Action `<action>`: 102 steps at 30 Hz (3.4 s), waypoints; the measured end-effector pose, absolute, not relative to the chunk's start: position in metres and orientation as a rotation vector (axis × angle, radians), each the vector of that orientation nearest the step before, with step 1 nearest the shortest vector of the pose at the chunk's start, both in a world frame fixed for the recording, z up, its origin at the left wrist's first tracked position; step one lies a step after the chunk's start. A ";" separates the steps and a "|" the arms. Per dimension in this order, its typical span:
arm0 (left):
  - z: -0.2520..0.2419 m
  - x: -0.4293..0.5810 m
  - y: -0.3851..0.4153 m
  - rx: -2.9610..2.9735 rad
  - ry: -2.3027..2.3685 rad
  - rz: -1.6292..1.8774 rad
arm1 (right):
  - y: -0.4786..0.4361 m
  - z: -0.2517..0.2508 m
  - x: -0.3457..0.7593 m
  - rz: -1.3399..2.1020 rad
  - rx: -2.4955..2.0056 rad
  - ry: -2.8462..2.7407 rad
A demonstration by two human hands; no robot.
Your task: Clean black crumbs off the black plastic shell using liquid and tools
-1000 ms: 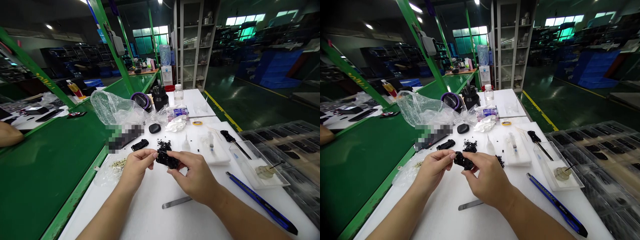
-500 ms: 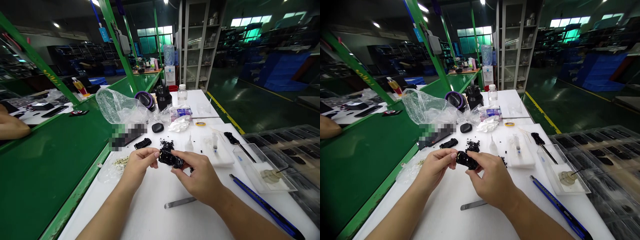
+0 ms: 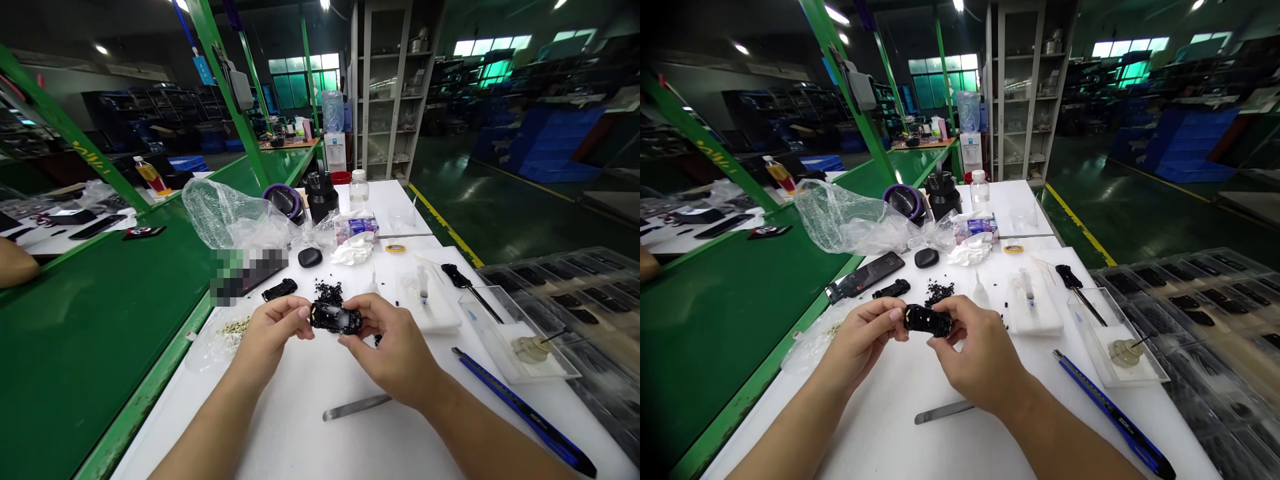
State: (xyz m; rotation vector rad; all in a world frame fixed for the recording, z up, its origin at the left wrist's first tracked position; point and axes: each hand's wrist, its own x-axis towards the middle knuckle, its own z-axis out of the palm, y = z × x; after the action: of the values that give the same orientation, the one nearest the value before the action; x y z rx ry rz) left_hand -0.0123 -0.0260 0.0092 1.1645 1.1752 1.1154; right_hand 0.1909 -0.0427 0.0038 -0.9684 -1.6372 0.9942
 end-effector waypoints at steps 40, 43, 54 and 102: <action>0.021 0.006 -0.048 1.483 1.278 0.543 | -0.008 -0.015 0.208 0.578 -1.599 -1.702; 0.020 0.006 -0.049 1.479 1.280 0.528 | 0.002 -0.017 0.208 0.563 -1.584 -1.739; 0.017 0.007 -0.050 1.472 1.231 0.529 | -0.028 0.013 0.214 1.249 -0.904 -1.226; 0.019 0.009 -0.052 1.624 1.225 0.314 | -0.055 0.005 0.204 0.311 -0.694 -1.675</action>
State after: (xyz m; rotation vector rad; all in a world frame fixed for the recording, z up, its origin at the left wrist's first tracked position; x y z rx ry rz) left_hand 0.0085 -0.0521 0.0186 1.6237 1.2251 0.3142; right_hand 0.2040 -0.0548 0.0052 -0.6938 -1.6750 0.3114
